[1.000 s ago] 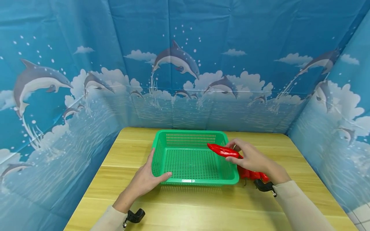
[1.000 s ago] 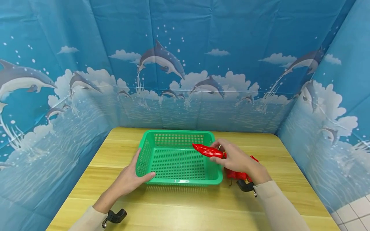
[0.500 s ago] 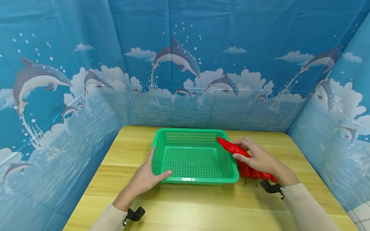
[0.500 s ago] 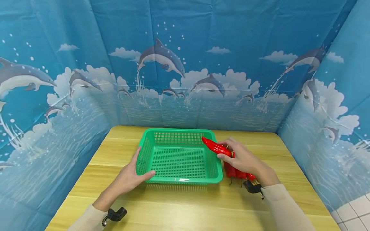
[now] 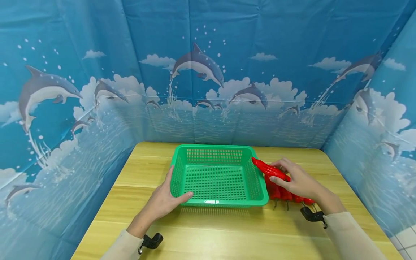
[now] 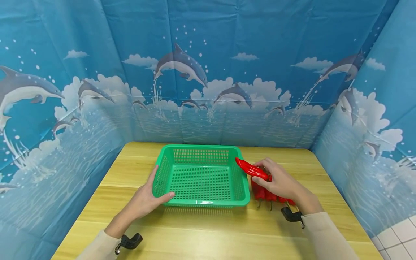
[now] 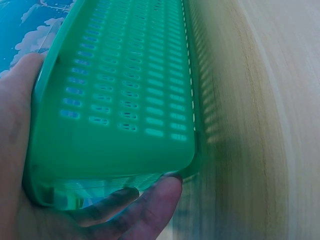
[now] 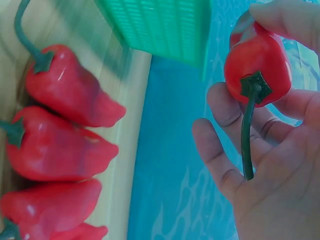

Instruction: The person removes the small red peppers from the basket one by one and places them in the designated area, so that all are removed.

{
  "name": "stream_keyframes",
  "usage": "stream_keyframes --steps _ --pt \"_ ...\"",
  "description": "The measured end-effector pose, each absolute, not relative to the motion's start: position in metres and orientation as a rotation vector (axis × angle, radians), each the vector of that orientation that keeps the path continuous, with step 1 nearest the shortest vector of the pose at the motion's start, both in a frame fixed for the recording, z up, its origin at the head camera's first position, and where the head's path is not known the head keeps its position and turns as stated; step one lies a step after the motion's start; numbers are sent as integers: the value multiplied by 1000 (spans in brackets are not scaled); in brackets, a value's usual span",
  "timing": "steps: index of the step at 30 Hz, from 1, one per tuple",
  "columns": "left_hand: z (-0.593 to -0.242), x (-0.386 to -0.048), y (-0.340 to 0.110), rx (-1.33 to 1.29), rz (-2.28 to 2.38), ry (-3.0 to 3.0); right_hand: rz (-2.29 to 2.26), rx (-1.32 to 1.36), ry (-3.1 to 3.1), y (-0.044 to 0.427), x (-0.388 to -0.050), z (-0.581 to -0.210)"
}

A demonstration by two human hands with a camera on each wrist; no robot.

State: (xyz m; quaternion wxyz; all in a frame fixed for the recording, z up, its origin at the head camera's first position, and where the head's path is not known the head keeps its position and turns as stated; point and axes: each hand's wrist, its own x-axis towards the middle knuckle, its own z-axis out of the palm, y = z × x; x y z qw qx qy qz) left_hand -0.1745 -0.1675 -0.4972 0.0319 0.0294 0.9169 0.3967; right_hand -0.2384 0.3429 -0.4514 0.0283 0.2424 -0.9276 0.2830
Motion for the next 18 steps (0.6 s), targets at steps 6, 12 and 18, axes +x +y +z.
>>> stream_keyframes --steps 6,12,18 --pt "-498 -174 -168 93 1224 2818 891 723 -2863 353 -234 -456" --pt "-499 -173 -169 90 1225 2819 846 685 -2865 364 -230 -458" --pt "-499 -174 -169 91 1226 2821 850 638 -2870 377 -226 -461"
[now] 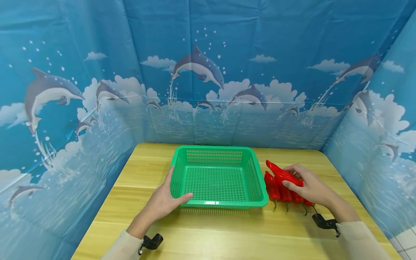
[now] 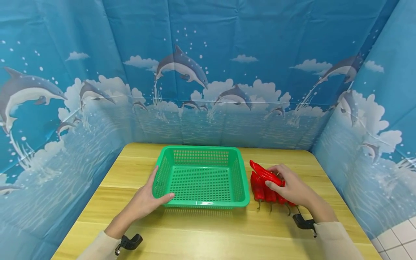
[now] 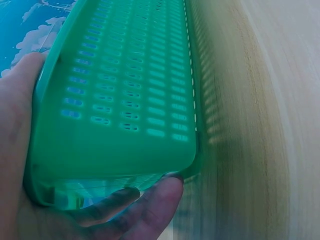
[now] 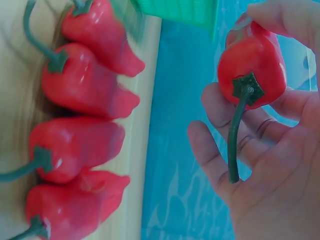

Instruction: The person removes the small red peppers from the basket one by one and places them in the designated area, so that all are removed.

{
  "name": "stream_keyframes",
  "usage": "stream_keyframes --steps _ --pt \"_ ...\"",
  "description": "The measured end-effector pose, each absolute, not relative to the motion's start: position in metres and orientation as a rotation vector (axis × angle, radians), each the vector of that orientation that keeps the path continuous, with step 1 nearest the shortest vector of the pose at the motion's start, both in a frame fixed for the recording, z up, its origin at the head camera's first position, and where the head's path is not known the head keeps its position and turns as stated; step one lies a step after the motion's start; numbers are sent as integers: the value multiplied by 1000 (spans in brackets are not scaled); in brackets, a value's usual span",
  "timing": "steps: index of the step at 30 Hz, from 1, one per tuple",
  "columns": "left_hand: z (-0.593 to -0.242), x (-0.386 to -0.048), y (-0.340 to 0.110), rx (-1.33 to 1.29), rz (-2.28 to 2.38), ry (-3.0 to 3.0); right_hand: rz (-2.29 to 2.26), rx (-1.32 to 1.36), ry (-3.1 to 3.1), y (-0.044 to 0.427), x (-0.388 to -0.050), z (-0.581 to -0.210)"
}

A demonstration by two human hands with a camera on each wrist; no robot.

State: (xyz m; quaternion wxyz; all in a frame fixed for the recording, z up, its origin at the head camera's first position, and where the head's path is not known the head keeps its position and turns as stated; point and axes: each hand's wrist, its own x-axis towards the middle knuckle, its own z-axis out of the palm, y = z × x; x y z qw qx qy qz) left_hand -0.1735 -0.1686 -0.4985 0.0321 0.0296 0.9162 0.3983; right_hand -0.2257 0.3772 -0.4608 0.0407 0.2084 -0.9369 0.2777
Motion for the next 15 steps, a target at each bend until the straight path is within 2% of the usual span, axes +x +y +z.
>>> stream_keyframes --steps 15 --pt "-498 -174 -169 106 1210 2830 864 486 -2920 412 -215 -473"
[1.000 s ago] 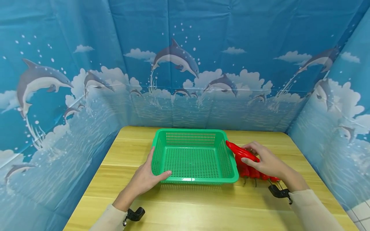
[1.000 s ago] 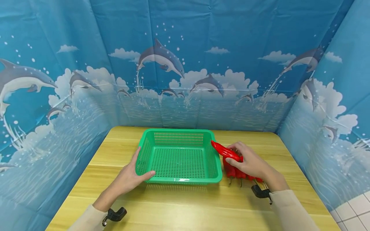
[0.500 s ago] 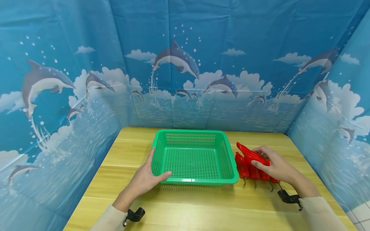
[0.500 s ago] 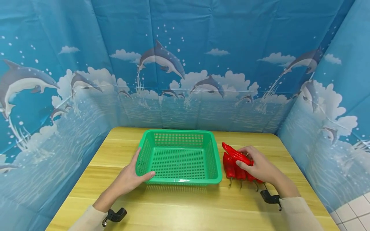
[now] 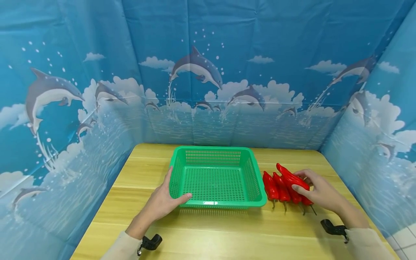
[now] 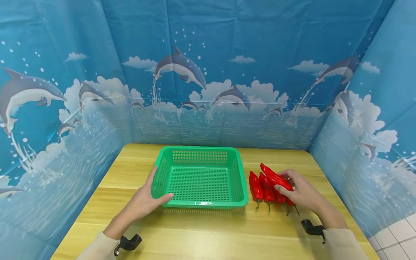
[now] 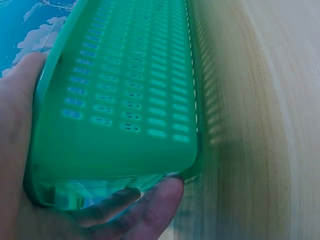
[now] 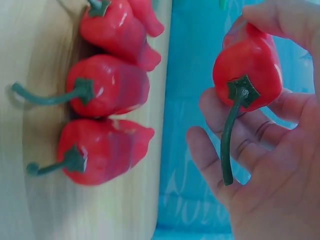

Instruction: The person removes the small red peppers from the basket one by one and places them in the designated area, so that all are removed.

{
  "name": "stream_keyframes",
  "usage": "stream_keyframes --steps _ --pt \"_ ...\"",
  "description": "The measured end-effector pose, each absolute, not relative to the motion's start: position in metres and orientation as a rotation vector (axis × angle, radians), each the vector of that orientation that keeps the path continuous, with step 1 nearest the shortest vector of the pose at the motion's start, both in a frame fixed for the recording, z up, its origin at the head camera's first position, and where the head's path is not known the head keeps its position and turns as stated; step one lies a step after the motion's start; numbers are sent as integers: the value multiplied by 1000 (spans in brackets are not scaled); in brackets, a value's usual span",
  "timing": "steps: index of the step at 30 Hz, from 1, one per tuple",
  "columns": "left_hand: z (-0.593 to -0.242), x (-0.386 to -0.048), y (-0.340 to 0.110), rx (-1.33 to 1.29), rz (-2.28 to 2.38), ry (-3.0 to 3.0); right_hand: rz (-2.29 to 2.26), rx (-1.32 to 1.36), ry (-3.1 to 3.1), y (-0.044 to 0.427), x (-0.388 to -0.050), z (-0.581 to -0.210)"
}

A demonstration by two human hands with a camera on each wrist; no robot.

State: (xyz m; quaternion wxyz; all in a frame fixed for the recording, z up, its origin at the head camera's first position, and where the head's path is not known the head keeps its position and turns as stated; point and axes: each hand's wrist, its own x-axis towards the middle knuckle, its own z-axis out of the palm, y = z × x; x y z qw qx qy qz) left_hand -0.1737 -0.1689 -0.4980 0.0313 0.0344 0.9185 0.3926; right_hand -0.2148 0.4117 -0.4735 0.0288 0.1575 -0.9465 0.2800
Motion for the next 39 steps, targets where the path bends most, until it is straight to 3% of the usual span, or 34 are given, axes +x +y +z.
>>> stream_keyframes --steps 39 --pt "-495 -175 -166 70 1224 2817 717 165 -3068 475 -223 -490"
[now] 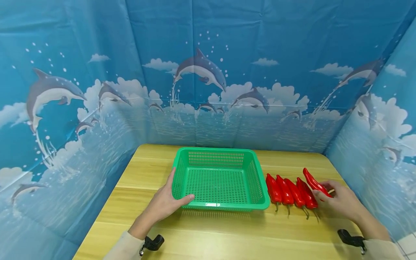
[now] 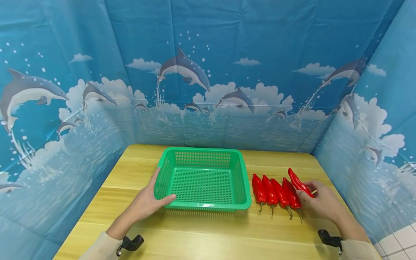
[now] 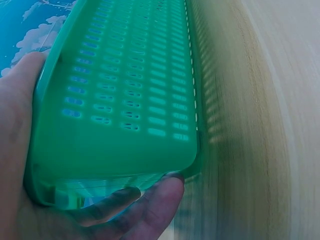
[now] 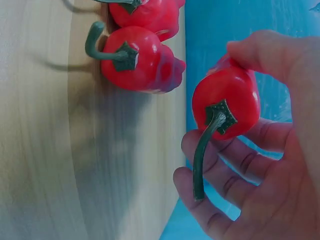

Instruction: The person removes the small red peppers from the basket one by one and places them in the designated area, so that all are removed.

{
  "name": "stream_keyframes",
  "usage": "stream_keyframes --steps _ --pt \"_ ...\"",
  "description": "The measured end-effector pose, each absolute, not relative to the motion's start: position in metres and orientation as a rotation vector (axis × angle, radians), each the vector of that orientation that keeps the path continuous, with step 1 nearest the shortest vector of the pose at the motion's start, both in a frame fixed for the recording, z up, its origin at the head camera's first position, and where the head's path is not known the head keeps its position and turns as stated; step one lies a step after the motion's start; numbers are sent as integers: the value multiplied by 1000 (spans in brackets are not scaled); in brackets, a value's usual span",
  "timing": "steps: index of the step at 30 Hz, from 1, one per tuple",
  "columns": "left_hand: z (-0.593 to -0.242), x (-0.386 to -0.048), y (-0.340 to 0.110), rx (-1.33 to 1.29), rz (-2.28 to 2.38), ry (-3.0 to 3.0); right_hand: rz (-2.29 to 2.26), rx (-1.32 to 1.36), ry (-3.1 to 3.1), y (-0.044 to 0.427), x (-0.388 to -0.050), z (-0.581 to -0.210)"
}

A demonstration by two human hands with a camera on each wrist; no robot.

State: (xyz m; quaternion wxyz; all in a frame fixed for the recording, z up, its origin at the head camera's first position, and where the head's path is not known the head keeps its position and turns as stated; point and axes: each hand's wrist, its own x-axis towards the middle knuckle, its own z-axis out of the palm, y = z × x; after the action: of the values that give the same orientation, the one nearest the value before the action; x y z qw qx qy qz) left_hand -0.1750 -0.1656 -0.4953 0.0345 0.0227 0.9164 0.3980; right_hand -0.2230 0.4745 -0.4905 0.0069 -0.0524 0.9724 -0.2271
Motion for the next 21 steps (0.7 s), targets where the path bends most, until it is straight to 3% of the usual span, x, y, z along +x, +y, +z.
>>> stream_keyframes --steps 21 --pt "-496 -174 -165 64 1228 2819 -551 -72 2955 492 -222 -509"
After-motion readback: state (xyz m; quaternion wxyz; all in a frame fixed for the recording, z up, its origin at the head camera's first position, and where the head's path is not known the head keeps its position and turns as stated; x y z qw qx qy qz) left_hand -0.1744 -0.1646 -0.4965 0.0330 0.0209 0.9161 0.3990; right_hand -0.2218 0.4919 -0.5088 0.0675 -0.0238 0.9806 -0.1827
